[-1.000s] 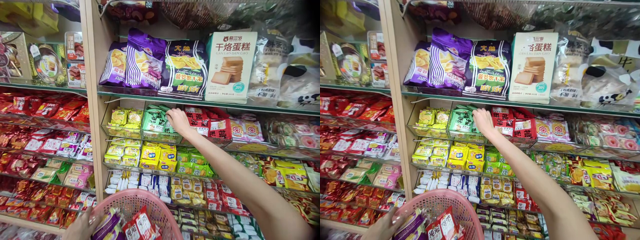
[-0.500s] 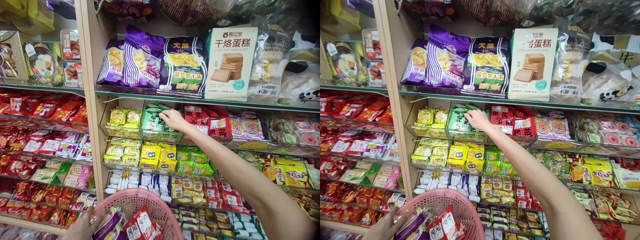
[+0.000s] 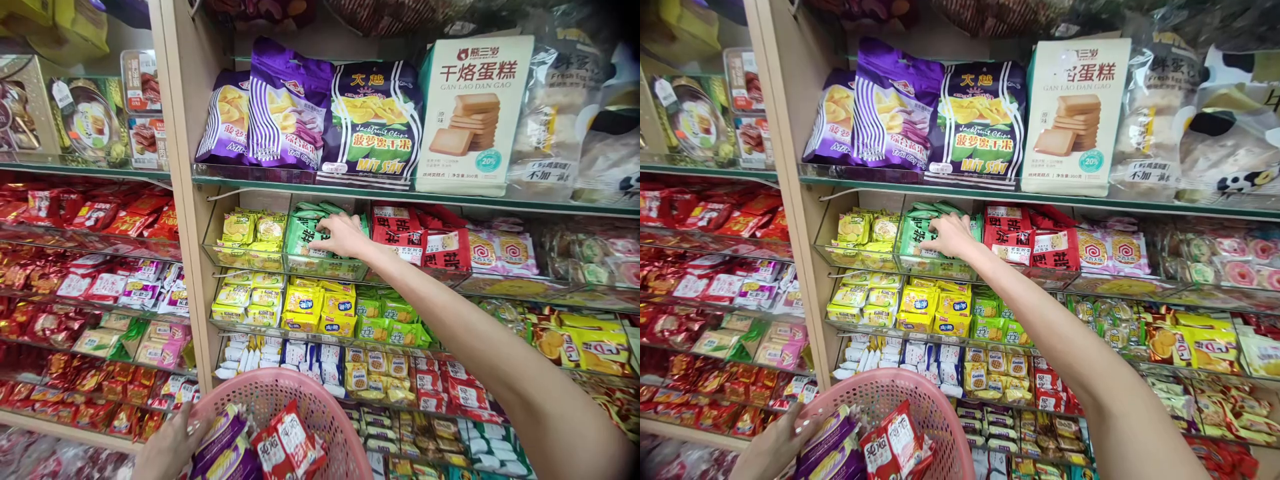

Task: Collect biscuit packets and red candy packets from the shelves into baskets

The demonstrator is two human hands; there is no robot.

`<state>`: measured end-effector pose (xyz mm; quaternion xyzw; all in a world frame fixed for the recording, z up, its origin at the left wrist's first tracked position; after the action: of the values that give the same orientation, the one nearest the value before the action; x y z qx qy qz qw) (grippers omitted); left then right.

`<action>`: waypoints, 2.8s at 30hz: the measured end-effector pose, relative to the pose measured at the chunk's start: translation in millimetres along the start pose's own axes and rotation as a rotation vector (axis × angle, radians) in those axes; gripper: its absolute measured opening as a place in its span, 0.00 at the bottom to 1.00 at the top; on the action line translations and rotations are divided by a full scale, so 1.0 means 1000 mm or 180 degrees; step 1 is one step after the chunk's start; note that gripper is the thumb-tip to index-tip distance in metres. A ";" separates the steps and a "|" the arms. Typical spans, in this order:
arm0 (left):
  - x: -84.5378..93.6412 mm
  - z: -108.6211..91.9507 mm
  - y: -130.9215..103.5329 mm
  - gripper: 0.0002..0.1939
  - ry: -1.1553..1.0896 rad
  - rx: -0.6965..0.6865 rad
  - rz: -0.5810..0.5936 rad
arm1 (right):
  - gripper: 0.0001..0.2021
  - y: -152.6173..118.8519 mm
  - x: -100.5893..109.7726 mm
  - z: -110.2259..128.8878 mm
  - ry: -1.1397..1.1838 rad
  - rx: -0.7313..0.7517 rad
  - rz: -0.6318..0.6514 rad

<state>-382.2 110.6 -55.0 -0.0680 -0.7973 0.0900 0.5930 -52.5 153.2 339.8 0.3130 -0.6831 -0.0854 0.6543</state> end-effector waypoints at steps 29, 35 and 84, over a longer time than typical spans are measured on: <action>0.025 -0.027 -0.025 0.33 0.0503 0.0134 -0.0076 | 0.12 -0.164 -0.020 0.060 0.2801 0.0148 0.0172; 0.025 -0.032 -0.026 0.32 0.0545 0.0135 -0.0089 | 0.12 -0.246 -0.147 0.111 0.3833 -0.0047 0.2198; 0.025 -0.022 -0.031 0.30 0.0610 0.0147 -0.0091 | 0.19 -0.318 -0.211 0.108 0.6275 -0.2082 0.2675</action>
<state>-368.3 87.4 -18.4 -0.0512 -0.7355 0.0929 0.6692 -65.6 -16.3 -18.7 -0.1986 0.1376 0.2522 0.9370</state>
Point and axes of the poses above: each hand's wrist, its own y-axis towards the middle knuckle, its own x-axis out of the back of the hand, z = x × y, the point moved 9 cm from there along y, towards the middle knuckle, and after that the axes turned 7 degrees about z, right-handed, at the moved point
